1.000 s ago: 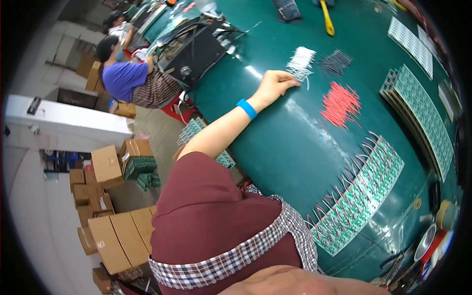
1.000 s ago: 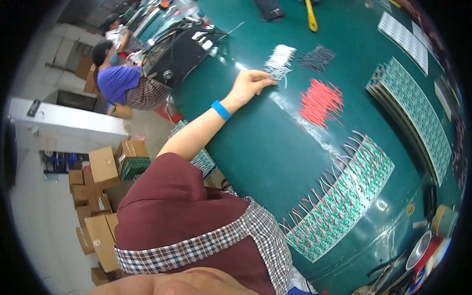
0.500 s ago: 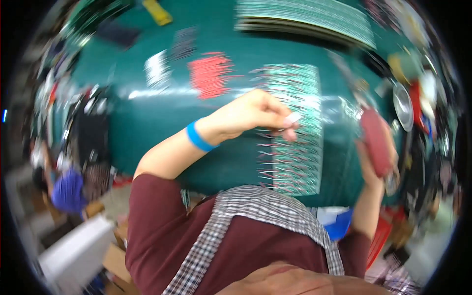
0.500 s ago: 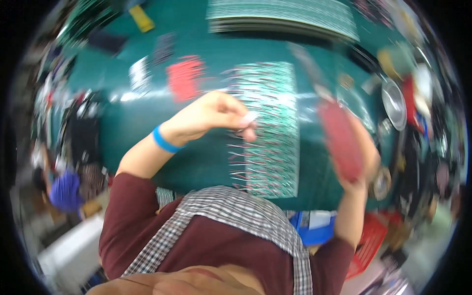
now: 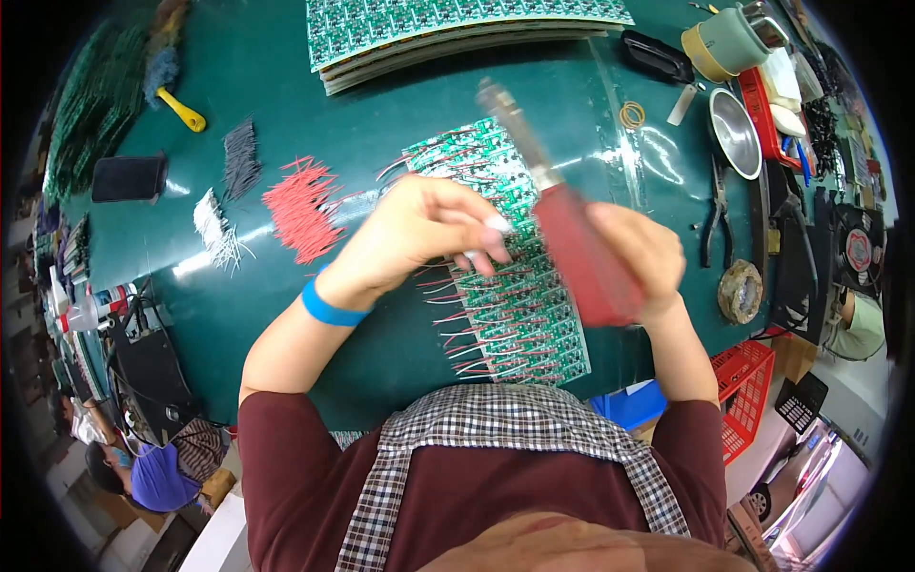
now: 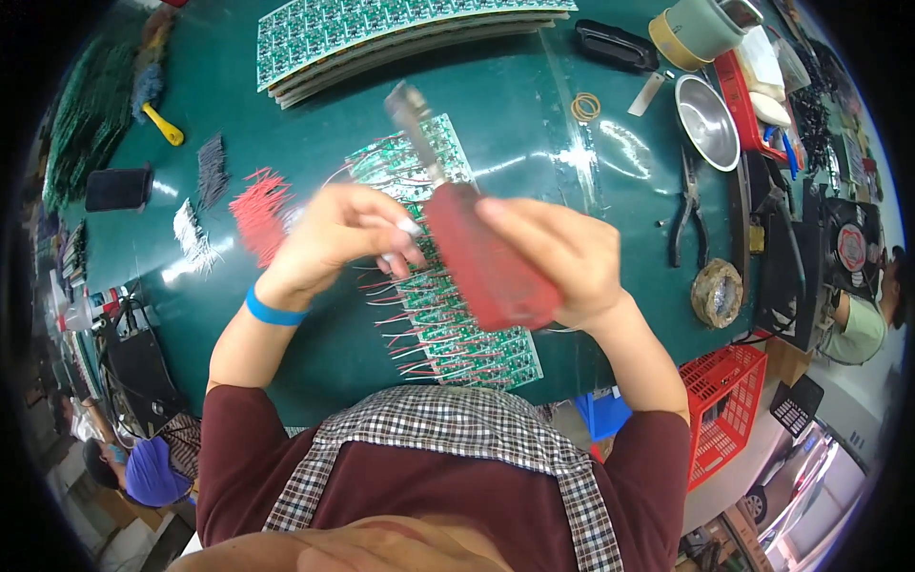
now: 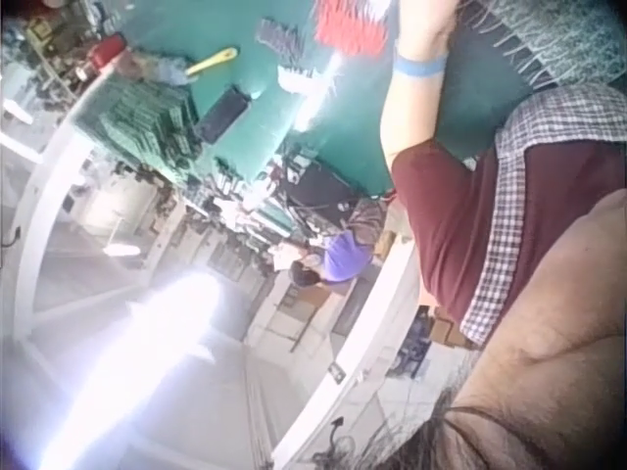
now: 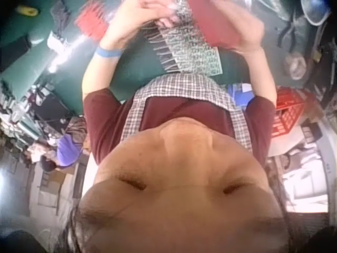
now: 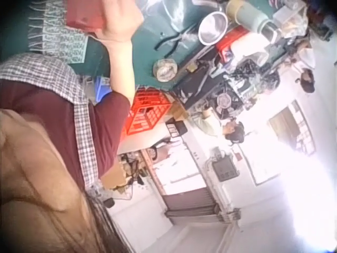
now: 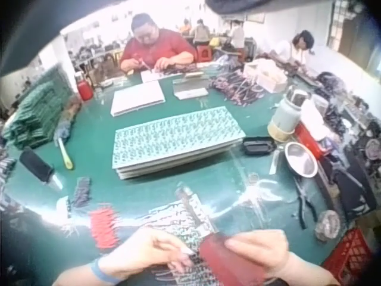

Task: The person solders red wires and white wires onto circuit board panels using a handheld soldering iron.

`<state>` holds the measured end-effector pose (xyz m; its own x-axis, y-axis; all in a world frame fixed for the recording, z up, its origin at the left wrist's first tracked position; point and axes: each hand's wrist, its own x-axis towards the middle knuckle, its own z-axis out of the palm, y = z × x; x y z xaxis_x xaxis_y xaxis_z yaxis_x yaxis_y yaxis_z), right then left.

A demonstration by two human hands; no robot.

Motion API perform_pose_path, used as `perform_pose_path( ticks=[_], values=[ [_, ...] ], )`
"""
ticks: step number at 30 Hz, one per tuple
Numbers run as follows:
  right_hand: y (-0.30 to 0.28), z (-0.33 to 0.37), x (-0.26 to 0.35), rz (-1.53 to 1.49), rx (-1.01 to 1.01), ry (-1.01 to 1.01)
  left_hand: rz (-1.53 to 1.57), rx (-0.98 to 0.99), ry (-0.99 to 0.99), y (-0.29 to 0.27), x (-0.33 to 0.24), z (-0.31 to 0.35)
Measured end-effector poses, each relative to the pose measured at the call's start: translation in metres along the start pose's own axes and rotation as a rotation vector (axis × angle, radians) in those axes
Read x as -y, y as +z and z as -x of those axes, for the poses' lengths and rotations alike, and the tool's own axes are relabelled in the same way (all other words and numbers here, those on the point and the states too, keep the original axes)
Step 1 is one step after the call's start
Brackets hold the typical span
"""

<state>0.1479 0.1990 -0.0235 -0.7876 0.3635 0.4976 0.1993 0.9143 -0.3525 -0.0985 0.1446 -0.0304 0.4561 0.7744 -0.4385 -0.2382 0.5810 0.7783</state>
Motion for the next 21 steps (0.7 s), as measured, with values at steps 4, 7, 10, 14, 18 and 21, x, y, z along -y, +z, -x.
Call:
perform_pose_path(
  ticks=[4,7,10,14,18,21],
  values=[
    [-0.003,0.009,0.020,-0.726,-0.332,0.842,-1.050,-0.588,0.738,-0.026,0.002,-0.007],
    [0.003,0.017,0.016,-0.880,-0.399,0.879,-1.531,-0.632,0.994,-0.036,-0.001,-0.026],
    [0.009,0.020,0.014,-0.940,-0.431,0.939,-1.707,-0.567,0.975,-0.027,0.006,-0.034],
    [0.012,0.023,0.017,-0.964,-0.379,0.996,-1.747,-0.437,0.826,-0.032,0.010,-0.044],
    [0.013,0.029,0.016,-0.936,-0.344,0.997,-1.652,-0.469,0.943,-0.040,0.009,-0.048],
    [0.012,0.024,0.013,-0.935,-0.354,1.018,-1.730,-0.566,1.127,-0.046,-0.005,-0.050]
  ],
)
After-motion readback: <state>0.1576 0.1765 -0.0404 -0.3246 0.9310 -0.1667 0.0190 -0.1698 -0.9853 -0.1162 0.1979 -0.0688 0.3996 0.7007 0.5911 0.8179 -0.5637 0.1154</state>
